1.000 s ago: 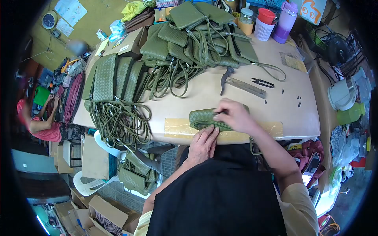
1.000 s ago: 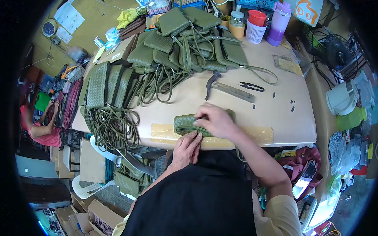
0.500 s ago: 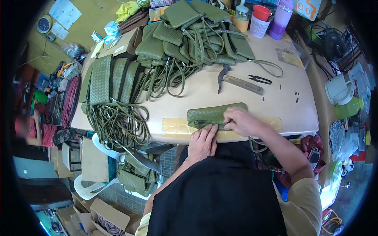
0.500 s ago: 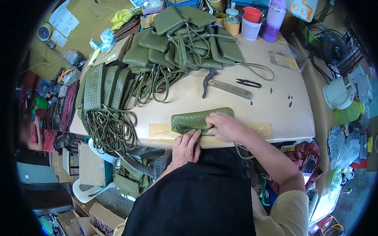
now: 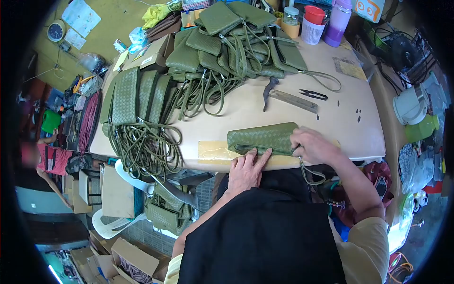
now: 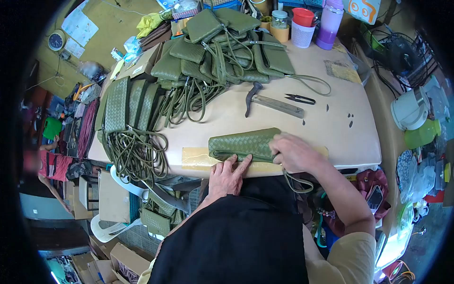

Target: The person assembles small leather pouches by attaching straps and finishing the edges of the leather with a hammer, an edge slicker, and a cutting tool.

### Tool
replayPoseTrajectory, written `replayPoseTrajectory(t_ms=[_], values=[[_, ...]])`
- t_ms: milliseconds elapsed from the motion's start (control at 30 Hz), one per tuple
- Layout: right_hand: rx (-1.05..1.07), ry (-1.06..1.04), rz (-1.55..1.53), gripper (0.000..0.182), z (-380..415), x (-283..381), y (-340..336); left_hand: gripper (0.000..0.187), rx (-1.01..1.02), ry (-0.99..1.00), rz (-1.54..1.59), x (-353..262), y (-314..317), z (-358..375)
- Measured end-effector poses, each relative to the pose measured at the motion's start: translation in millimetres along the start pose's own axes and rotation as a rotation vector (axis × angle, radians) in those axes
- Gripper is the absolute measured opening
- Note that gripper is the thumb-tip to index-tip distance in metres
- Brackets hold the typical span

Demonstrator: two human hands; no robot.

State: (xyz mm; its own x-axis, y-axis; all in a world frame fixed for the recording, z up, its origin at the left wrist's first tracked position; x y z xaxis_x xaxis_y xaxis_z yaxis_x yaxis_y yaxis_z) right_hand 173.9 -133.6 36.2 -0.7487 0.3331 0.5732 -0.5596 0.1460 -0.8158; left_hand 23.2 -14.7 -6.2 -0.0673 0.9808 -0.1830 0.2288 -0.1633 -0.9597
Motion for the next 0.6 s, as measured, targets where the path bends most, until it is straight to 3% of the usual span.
replayPoseTrajectory(t_ms=[67, 167, 233, 300, 333, 367, 433, 533, 600], values=[[-0.155, 0.065, 0.084, 0.018, 3.7, 1.0, -18.6, 0.078, 0.026, 0.004, -0.090, -4.3, 0.1, -2.1], [-0.046, -0.058, -0.156, 0.017, 1.1, 15.6, 6.0, 0.079, 0.070, -0.033, -0.075, -3.4, 1.4, -3.6], [-0.029, -0.057, -0.209, 0.018, 8.2, -10.0, 16.0, 0.079, 0.044, -0.002, -0.062, -1.4, 0.8, -2.3], [-0.117, -0.105, 0.004, 0.019, 17.8, -35.9, -5.2, 0.078, 0.032, 0.000, -0.053, -0.6, 0.3, -1.1], [-0.296, -0.109, 0.362, 0.020, 28.8, -41.0, -21.4, 0.078, 0.031, 0.006, -0.052, -1.4, 0.0, -0.7], [-0.301, -0.107, 0.369, 0.020, 32.1, -43.4, -24.3, 0.078, 0.022, 0.000, -0.068, -1.5, 0.2, -3.4], [-0.302, 0.040, 0.050, 0.019, 33.3, -19.3, -40.2, 0.078, 0.020, -0.006, -0.072, -5.9, -0.7, -6.1], [-0.131, -0.062, -0.097, 0.019, 19.4, 9.2, 4.7, 0.079, 0.111, 0.003, -0.055, -2.6, -3.9, -11.7], [-0.255, -0.026, 0.035, 0.019, 25.3, -12.8, 1.3, 0.078, 0.112, 0.032, -0.052, -0.1, -8.8, -10.9]])
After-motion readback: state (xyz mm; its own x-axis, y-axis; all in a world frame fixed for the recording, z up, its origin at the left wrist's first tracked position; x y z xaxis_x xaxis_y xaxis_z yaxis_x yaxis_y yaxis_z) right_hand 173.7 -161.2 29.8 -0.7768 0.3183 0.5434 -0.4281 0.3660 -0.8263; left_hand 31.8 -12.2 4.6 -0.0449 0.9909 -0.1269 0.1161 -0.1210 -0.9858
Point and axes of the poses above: each hand's wrist, its own z-axis away from the middle knuckle, its own y-axis out of the palm, x = y × z, the point moved 6 cm from there along -z, towards the middle knuckle, and after that the axes turned 2 degrees about -y, right-handed, at the moved point
